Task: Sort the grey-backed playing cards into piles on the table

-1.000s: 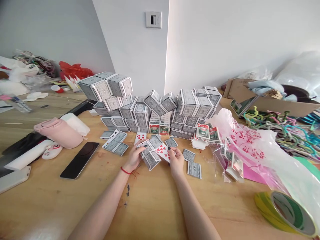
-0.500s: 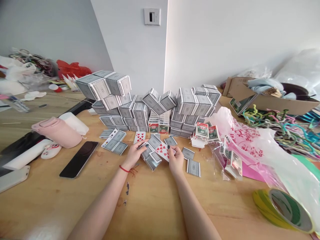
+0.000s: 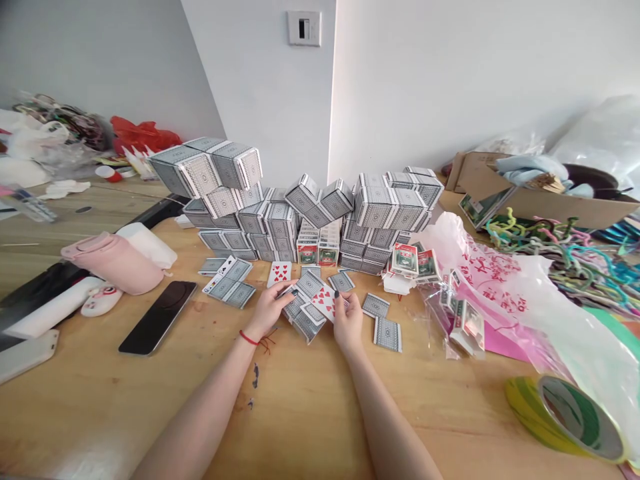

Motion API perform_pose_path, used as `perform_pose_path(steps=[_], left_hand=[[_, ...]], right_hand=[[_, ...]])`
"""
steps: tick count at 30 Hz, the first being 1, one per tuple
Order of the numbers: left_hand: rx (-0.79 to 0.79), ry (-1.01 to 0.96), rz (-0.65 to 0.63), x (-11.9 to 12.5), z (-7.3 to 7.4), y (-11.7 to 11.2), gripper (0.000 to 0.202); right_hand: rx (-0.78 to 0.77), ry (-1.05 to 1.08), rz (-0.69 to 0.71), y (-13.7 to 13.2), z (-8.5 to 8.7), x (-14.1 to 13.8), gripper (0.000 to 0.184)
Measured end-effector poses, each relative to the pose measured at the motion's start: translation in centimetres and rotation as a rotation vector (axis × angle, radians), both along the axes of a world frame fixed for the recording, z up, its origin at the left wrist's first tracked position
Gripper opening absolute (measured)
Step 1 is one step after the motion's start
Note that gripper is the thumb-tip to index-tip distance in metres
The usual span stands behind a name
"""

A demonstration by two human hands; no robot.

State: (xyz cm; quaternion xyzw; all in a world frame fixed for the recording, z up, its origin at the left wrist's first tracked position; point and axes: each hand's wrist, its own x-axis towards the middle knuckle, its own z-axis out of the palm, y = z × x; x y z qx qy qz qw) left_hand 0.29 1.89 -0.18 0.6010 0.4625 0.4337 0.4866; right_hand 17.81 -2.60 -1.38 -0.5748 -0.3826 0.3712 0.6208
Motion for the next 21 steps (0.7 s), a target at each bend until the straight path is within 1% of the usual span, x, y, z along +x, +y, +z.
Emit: perform_pose_path(steps=[3,10,15,21], left_hand=[[0.018,0.018,-0.017,-0.03,0.00,-0.05,0.034],[0.031,0.039,-0.039,0.00,0.15,-0.21,0.035],[0.033,0.053,-0.051,0.13,0.21,-0.30,0.035],[0.043,0.050,-0.069,0.23,0.40,-0.51,0.034]], right_hand=[[0.002,-0.070,0.000,0.07,-0.20,-0.03,0.032],[-0.017,-0.149,0.006,0.23,-0.71,0.19,0.030],[-0.028,-0.149,0.033,0.13,-0.56,0.14,0.031],[-0.019,-0.165,0.021,-0.05,-0.23,0.00,0.031]])
